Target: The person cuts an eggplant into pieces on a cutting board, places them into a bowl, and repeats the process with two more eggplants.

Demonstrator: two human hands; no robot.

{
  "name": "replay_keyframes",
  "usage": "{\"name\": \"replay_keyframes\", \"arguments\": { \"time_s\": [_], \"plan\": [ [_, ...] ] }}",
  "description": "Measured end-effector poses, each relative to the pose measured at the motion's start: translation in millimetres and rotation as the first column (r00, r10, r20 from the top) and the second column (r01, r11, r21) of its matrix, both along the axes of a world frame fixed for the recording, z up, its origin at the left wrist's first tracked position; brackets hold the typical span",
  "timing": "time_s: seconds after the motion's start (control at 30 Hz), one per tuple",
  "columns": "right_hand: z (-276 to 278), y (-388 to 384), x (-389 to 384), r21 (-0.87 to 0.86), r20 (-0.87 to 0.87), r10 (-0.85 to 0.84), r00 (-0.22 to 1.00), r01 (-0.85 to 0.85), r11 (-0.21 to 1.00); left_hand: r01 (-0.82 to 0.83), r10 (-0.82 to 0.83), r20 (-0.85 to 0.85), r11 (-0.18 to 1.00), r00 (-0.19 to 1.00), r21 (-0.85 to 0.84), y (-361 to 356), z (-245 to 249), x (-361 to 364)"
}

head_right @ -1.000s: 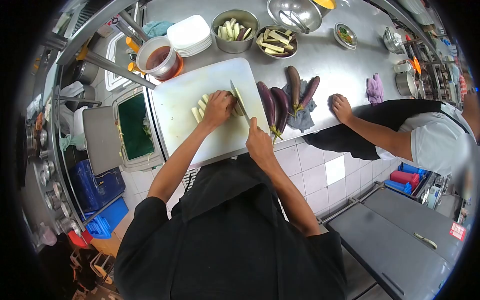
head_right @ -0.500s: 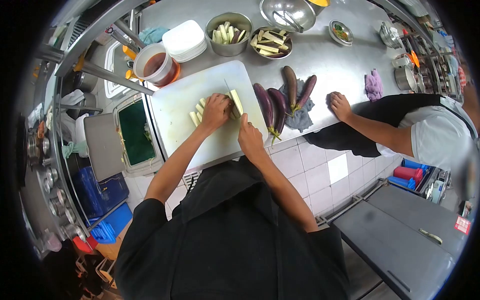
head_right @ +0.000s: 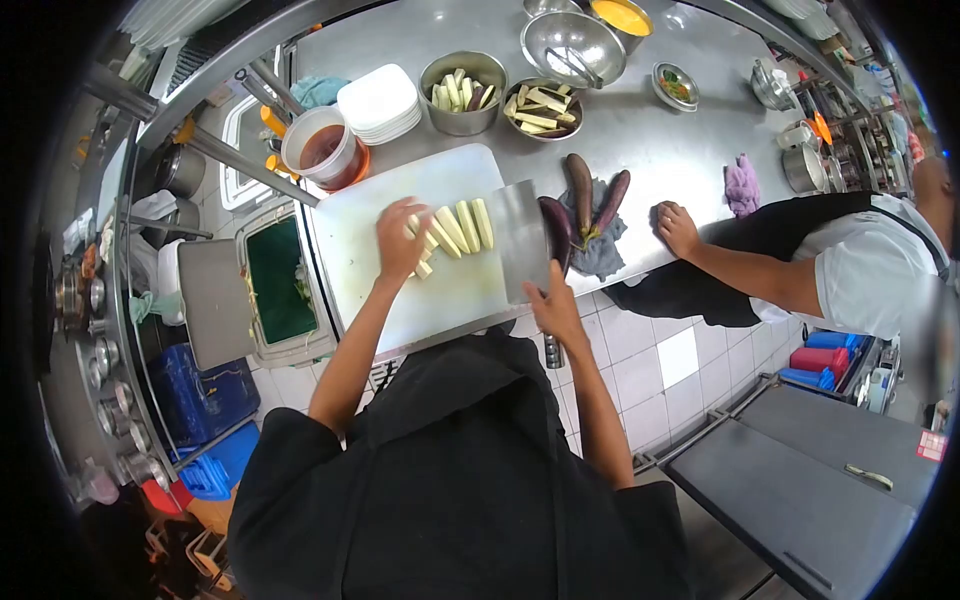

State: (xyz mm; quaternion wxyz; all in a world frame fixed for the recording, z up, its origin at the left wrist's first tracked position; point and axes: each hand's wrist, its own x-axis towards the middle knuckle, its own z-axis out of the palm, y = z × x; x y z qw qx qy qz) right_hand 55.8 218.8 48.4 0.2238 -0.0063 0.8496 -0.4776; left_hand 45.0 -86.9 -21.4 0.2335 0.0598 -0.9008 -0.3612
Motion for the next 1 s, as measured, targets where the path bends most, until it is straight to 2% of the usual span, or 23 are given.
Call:
{"name": "replay_keyframes", "arguments": {
  "time_s": [0.03, 0.07, 0.13, 0.17, 0.23, 0.3, 0.37, 0.43, 0.5, 0.53, 0.7, 0.8, 0.87, 0.9, 0.93, 0.97, 1.0],
  "plan": [
    [-2.8, 4.4, -2.7, -0.002, 0.004, -0.001, 1.000, 0.001, 1.000, -0.201, 0.201, -0.013, 0.979, 0.979, 0.024, -2.9, -1.0, 11.3],
    [-8.1, 9.8, -5.0, -0.059, 0.055, -0.037, 0.998, 0.041, 0.997, -0.198, 0.199, -0.010, 0.980, 0.980, 0.021, 0.0, -2.4, 22.9],
    [-23.5, 15.1, -9.0, -0.161, 0.175, -0.077, 0.982, 0.106, 0.981, -0.413, 0.409, 0.057, 0.904, 0.911, 0.112, 4.6, -13.0, 42.3],
    [-32.4, 15.1, -5.9, -0.161, 0.176, -0.074, 0.982, 0.103, 0.982, -0.416, 0.412, 0.058, 0.903, 0.909, 0.111, 8.9, -18.6, 46.6],
    [-45.3, 7.4, -1.6, -0.148, 0.109, -0.019, 0.994, 0.035, 0.988, -0.310, 0.307, 0.068, 0.950, 0.949, 0.037, 23.9, -22.1, 44.6],
    [-59.8, -4.9, 1.3, -0.161, 0.110, 0.008, 0.994, 0.010, 0.987, -0.298, 0.290, 0.097, 0.952, 0.952, 0.074, 35.7, -21.1, 31.8],
    [-65.0, -18.3, -0.7, -0.136, 0.151, 0.136, 0.979, -0.116, 0.984, -0.194, 0.191, 0.043, 0.979, 0.981, 0.063, 47.5, -19.0, 14.5],
    [-47.4, -36.0, -1.5, -0.119, 0.177, 0.146, 0.973, -0.126, 0.985, -0.164, 0.162, 0.047, 0.985, 0.986, 0.046, 61.1, -10.6, -0.1],
    [-47.7, -45.1, -4.1, -0.024, 0.146, 0.170, 0.974, -0.169, 0.985, -0.129, 0.128, 0.051, 0.991, 0.990, 0.026, 70.6, -8.0, -12.1],
    [-52.4, -49.2, -6.6, -0.016, 0.039, 0.213, 0.976, -0.212, 0.977, -0.110, 0.108, 0.025, 0.990, 0.994, 0.084, 74.6, -9.8, -17.8],
    [-30.1, -58.2, -9.7, 0.030, 0.102, 0.151, 0.983, -0.155, 0.987, -0.092, 0.107, -0.048, 0.965, 0.993, 0.244, 79.2, -13.7, -31.6],
    [-8.9, -66.1, -25.1, -0.037, 0.157, 0.133, 0.979, -0.129, 0.991, -0.047, 0.075, -0.135, 0.979, 0.988, 0.200, 68.1, 12.1, -56.4],
    [-9.1, -74.3, -49.5, -0.183, -0.138, 0.123, 0.983, -0.147, 0.972, 0.006, 0.022, -0.160, 0.985, 0.987, 0.175, 51.6, 44.4, -92.2],
    [1.4, -80.3, -62.1, -0.193, -0.138, 0.114, 0.984, -0.140, 0.971, 0.031, 0.000, -0.210, 0.989, 0.978, 0.142, 42.4, 57.2, -117.1],
    [22.5, -86.8, -75.6, -0.280, -0.056, 0.074, 0.996, -0.086, 0.956, 0.055, -0.034, -0.241, 0.995, 0.970, 0.083, 30.2, 66.5, -146.5],
    [40.3, -91.4, -85.1, -0.360, 0.028, 0.041, 0.999, -0.028, 0.933, 0.064, -0.051, -0.180, 0.996, 0.982, 0.067, 20.5, 86.6, -172.1],
    [51.7, -93.6, -91.2, -0.369, 0.025, 0.033, 0.999, -0.021, 0.929, 0.077, -0.061, -0.121, 0.989, 0.991, 0.127, 9.6, 100.2, -196.4]
  ]
}}
